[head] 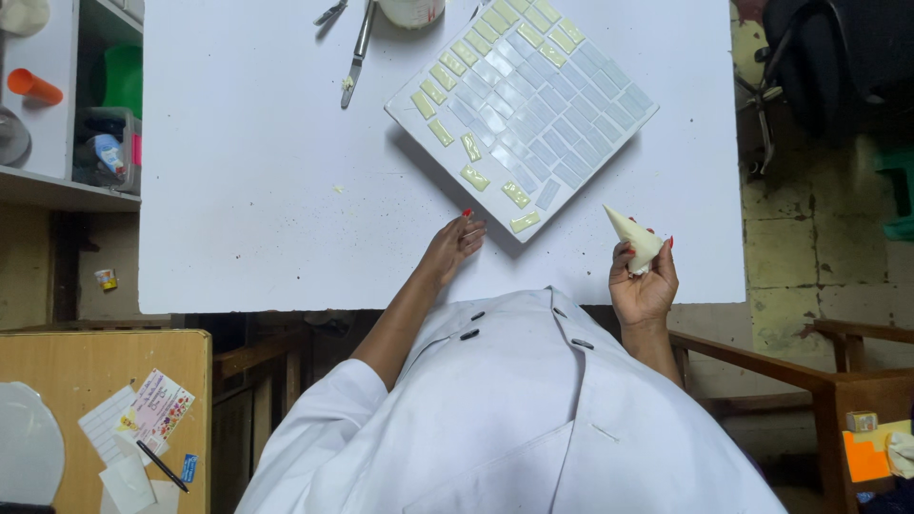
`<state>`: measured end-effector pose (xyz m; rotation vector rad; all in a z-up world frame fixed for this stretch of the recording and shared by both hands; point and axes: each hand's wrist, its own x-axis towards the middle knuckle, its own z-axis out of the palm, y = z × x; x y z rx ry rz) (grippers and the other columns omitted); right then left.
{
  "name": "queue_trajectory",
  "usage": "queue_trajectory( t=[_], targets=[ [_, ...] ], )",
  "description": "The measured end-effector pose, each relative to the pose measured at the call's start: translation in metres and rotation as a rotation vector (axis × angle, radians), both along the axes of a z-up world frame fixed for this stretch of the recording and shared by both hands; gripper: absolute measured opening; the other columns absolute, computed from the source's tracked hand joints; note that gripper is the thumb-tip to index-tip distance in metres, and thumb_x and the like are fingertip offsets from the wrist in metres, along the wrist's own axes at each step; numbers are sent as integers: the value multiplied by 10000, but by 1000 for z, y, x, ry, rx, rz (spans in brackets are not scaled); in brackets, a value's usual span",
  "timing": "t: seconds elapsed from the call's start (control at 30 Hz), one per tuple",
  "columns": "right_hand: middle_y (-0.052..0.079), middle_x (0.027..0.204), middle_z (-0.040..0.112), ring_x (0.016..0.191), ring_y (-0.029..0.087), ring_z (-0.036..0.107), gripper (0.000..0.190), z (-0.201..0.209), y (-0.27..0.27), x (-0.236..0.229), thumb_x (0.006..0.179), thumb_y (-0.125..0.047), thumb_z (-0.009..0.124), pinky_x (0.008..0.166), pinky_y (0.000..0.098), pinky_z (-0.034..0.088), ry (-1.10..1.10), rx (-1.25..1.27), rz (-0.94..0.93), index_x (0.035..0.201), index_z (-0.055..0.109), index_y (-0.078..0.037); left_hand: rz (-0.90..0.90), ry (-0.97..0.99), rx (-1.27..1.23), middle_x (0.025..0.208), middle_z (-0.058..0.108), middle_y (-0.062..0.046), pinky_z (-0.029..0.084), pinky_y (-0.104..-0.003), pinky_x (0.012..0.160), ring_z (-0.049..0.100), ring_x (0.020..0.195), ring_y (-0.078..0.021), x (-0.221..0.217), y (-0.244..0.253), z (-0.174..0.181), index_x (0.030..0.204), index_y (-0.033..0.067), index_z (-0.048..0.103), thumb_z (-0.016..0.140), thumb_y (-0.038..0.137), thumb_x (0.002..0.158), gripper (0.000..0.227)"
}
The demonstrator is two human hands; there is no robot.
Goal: The person uses a piping bag to fill rectangular cavities in a clear plastic mold with a pale yellow substance. They systematically fill each cavity one by one, moving across the mold from left to right.
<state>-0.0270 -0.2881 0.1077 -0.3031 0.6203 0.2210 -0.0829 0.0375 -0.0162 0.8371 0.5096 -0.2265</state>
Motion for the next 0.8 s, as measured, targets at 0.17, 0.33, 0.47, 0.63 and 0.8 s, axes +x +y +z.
queue_trajectory(
  t=[0.17,0.33,0.47,0.63,0.8],
  targets=[
    [146,1083,723,925,310,689,299,8,-32,2,958,-298,717,800,259,664,-34,-8,-4,1121,730,-48,50,7,-27,1265,528,-131,454,-475,1143,568,1242,-301,27,-37,19,1322,99,529,657,372,1023,425],
    [128,1096,737,925,301,690,301,14,-64,10,963,-313,712,788,240,658,-35,-12,3,1126,740,-62,28,30,-69,1324,572,-167,467,-491,1119,595,1265,-351,33,-64,-11,1346,131,585,657,328,1021,387],
    [118,1103,743,934,292,697,305,24,-86,17,956,-321,722,789,233,660,-46,-28,-13,1123,740,-67,36,95,-67,1417,569,-253,460,-492,1121,575,1303,-412,26,-78,4,1451,122,493,639,327,1023,496],
    [101,1100,755,931,284,701,302,25,-108,26,949,-334,721,789,217,650,-57,-19,1,1104,754,-76,233,110,-74,1497,507,-285,430,-500,1147,518,1359,-448,25,-85,14,1439,86,463,573,294,1042,461],
    [128,1070,756,909,297,708,290,27,-107,25,952,-305,726,771,236,669,-41,14,50,1086,748,-49,379,101,-65,1429,583,-242,481,-489,1114,578,1308,-402,17,-79,15,1328,113,564,626,275,1022,351]
  ],
)
